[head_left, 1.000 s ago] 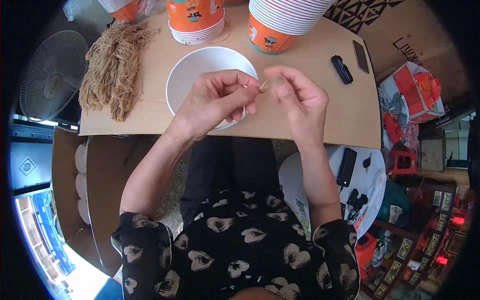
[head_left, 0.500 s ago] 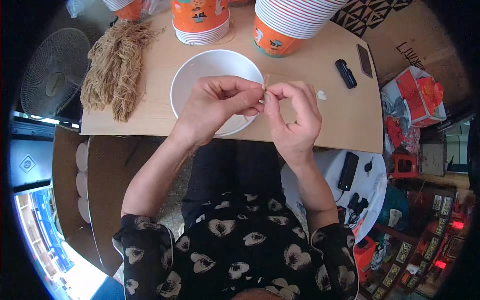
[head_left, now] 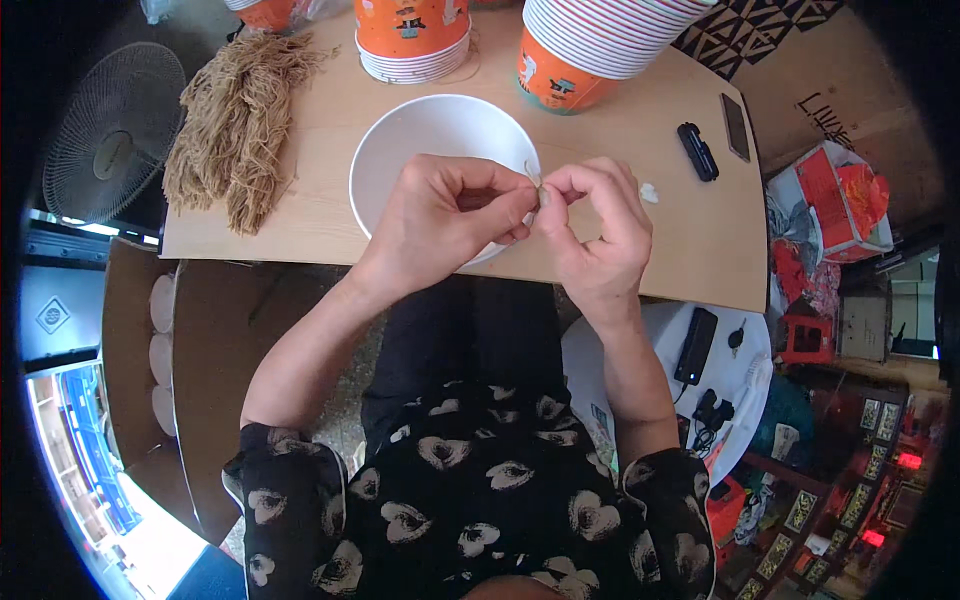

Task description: The recorder is taking a thin piece of fiber or string and tying it into a small loop or knot.

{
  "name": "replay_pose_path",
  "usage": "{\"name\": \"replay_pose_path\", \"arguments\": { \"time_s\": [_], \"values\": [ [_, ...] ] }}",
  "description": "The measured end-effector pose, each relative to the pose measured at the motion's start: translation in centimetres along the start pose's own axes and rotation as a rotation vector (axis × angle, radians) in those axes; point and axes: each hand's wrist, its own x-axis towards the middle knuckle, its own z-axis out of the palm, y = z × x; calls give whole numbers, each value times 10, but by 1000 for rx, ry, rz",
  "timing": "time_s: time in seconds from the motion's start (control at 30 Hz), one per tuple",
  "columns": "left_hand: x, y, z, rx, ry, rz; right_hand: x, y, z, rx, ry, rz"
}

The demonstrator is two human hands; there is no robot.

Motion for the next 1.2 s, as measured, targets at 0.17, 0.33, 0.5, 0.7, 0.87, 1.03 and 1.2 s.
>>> {"name": "replay_pose_path", "arguments": {
  "time_s": [0.17, 0.33, 0.5, 0.7, 0.87, 1.03, 1.2],
  "values": [
    [-3, 3, 3, -47, 29, 38, -2, -1, -2, 102, 10, 89],
    [-5, 2, 11, 257, 170, 349, -4, 1, -1, 81, 33, 96],
    [-4, 0, 10, 376, 212, 392, -2, -4, 0, -90, 7, -20],
    [-6, -2, 10, 364, 209, 356, -3, -4, 3, -139, 41, -102],
    [-7, 1, 9, 331, 186, 320, -8, -3, 2, -76, 30, -78],
    [-5, 0, -1, -74, 0, 42, -14, 0, 2, 140, 4, 54],
    [-1, -3, -2, -129, -15, 43, -9, -1, 2, 107, 100, 45]
  ]
}}
